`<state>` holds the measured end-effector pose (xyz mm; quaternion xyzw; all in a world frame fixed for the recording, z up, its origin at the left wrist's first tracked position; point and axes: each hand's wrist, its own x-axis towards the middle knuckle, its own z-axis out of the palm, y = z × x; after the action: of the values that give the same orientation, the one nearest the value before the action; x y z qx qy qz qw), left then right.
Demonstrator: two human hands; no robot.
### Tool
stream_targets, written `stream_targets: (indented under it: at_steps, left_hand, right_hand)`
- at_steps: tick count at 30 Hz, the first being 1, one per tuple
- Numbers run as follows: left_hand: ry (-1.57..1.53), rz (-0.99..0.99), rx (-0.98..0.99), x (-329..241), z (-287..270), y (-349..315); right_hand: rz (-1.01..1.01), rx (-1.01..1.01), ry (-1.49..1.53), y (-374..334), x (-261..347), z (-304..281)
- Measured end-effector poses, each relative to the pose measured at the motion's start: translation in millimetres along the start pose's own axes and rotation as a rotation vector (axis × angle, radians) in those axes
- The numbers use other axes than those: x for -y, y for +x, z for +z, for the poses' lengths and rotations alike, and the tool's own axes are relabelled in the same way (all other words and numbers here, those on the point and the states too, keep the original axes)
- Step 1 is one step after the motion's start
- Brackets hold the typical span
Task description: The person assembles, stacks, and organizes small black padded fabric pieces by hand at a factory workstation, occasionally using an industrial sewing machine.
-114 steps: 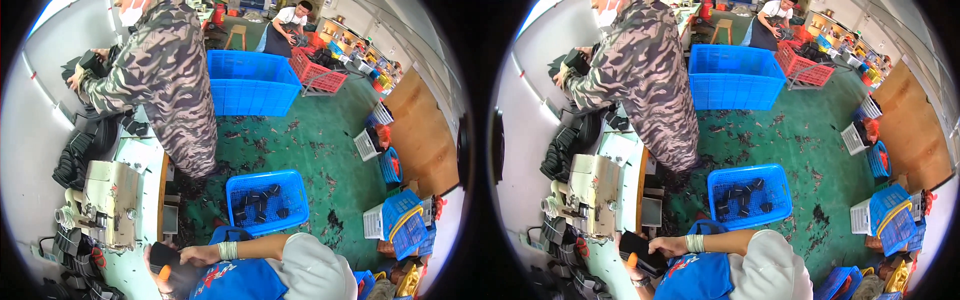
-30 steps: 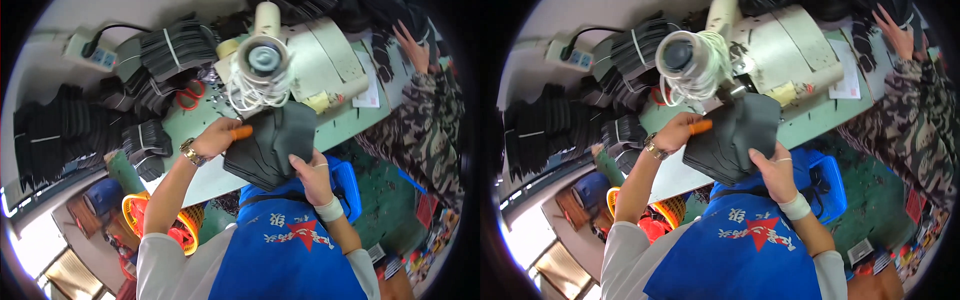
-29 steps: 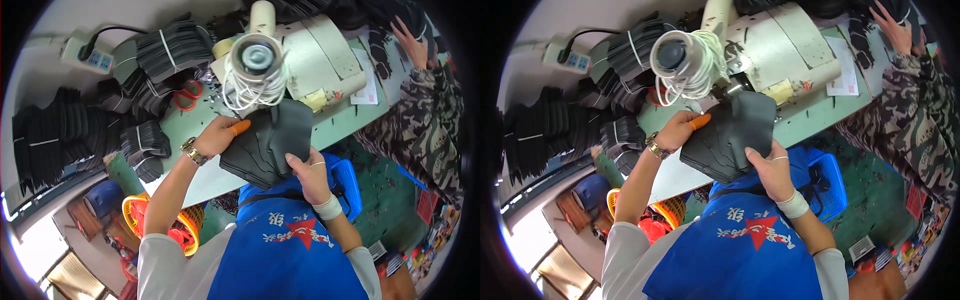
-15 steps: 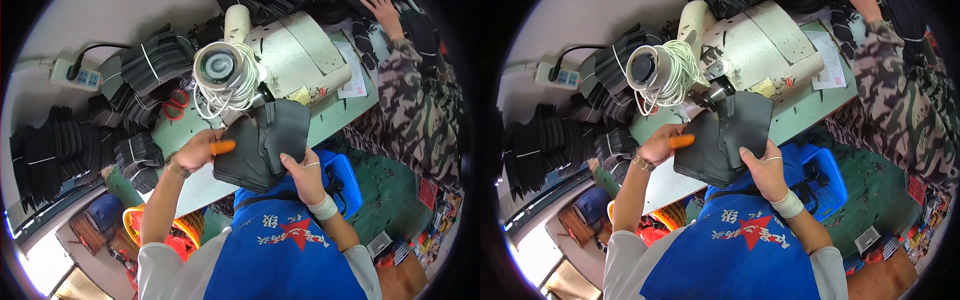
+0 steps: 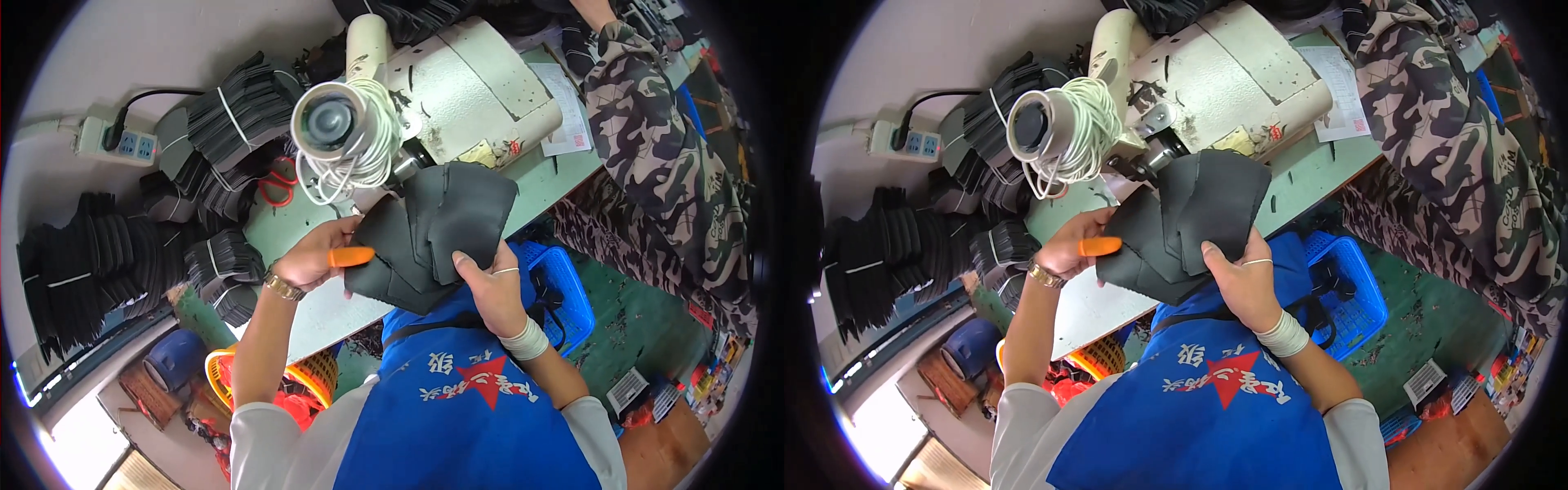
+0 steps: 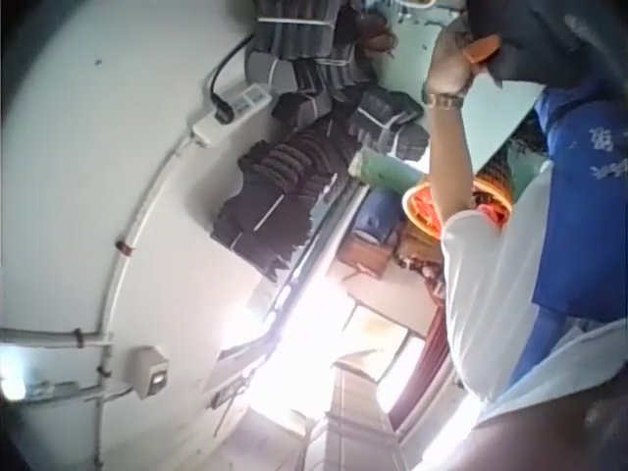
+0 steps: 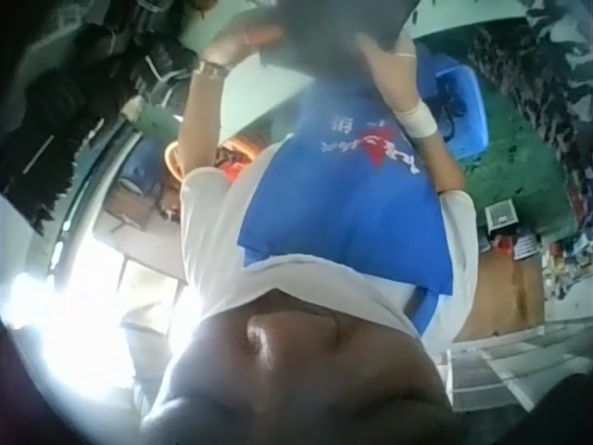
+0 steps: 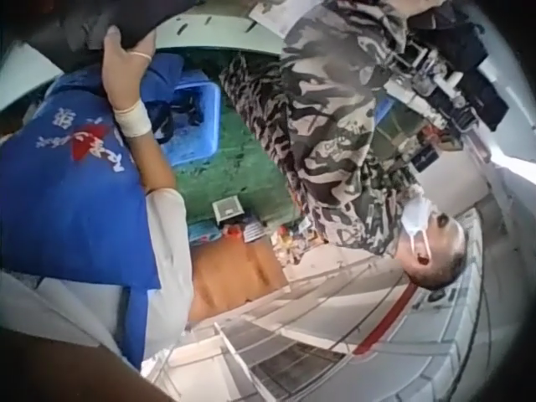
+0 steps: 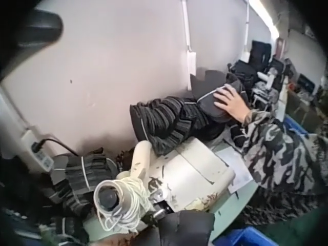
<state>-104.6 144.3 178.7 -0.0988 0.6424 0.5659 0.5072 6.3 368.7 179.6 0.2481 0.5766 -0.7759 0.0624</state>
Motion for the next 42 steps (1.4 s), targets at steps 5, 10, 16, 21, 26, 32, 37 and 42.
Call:
stream_targets:
  at_steps: [5, 10, 16, 21, 26, 32, 37, 42]
  left_hand:
    - [-0.124, 0.041, -0.027, 8, 3, 5]
    - [-0.147, 0.021, 0.206, -9, -7, -8]
    - [-0.264, 0.038, 0.170, 1, 2, -12]
    - [-0.202, -0.081, 0.206, 5, -6, 5]
    - [-0.319, 0.067, 0.198, 15, -1, -3]
    - [-0.157, -0.097, 0.121, -2, 4, 2]
    - [-0.363, -0.044, 0.003, 7, 9, -1]
    - [-0.036, 0.049, -0.105, 6, 14, 13]
  right_hand:
    - [-0.027, 0.014, 0.029, -3, -4, 4]
    - [-0.022, -0.007, 0.044, 0, 0, 3]
    - [-0.066, -0.033, 0.044, 1, -1, 1]
    - [-0.087, -0.041, 0.039, 2, -3, 2]
    - [-0.030, -0.068, 0.034, 1, 2, 0]
    - [-0.099, -0.055, 0.050, 1, 1, 4]
    - [-0.065, -0.065, 0.047, 1, 5, 1]
    - [-0.067, -0.063, 0.078, 1, 6, -1]
